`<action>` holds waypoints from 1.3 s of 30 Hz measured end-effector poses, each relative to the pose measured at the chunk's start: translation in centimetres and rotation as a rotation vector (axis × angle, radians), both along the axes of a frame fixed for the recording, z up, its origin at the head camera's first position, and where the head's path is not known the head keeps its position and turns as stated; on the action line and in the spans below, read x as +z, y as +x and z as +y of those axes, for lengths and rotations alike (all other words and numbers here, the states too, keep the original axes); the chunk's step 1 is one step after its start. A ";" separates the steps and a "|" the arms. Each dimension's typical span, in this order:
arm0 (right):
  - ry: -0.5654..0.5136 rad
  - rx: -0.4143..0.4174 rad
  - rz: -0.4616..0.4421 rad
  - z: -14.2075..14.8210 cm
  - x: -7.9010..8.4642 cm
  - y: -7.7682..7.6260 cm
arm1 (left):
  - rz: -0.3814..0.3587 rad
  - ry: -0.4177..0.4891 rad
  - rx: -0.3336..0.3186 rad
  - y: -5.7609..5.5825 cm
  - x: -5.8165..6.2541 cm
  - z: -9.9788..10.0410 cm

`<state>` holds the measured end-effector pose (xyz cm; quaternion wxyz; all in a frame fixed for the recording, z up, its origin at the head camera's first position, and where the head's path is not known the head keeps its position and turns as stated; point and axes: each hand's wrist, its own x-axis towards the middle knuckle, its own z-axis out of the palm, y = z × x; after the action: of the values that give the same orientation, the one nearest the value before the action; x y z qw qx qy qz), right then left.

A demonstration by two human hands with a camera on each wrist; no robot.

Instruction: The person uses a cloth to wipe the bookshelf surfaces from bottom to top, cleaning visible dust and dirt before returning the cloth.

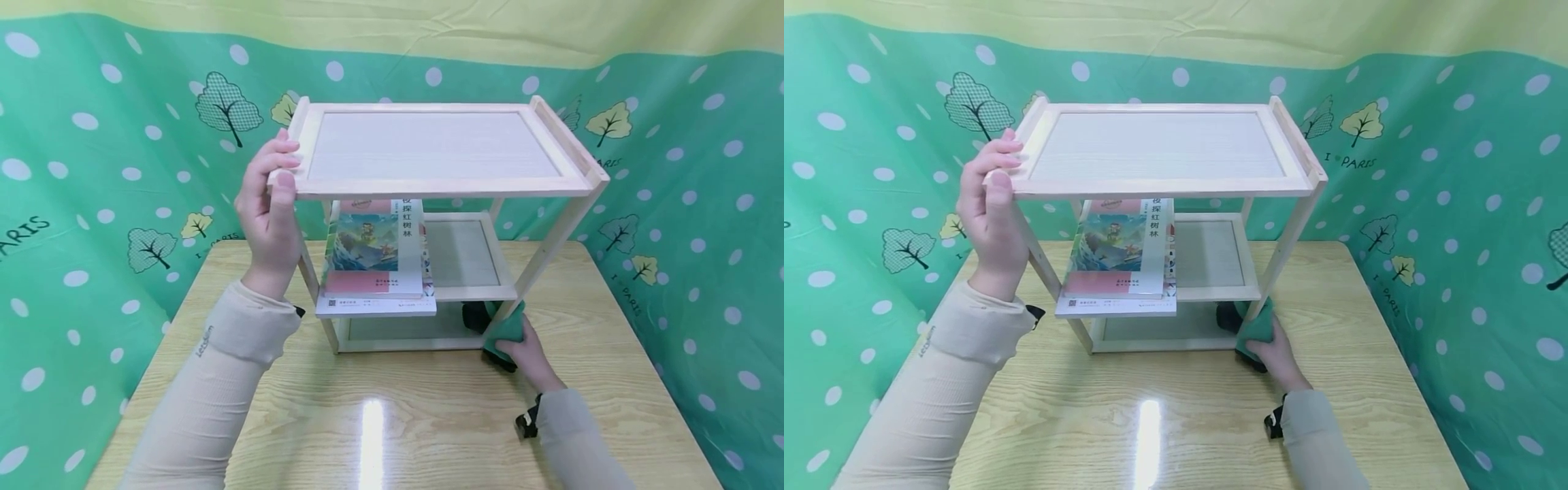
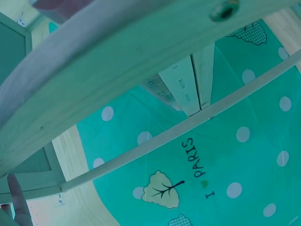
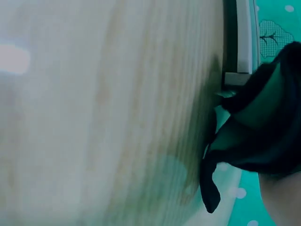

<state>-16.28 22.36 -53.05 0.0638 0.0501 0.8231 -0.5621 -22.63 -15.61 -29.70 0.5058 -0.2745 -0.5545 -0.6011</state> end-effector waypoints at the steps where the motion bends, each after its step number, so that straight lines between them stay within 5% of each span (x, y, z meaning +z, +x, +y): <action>1: 0.007 0.010 0.008 0.1 0.0 -0.2 | -0.002 -0.001 0.002 0.0 0.0 0.0; 15: -0.034 0.034 0.026 0.6 1.0 -2.3 | -0.014 -0.002 0.041 0.1 0.1 0.1; 39: -0.138 -0.105 0.194 -1.0 6.9 -1.1 | -0.001 0.001 0.072 0.1 0.2 0.2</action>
<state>-17.33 21.35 -46.18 -0.0425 0.0341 0.7810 -0.6222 -22.52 -15.43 -29.51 0.5269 -0.2538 -0.5640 -0.5829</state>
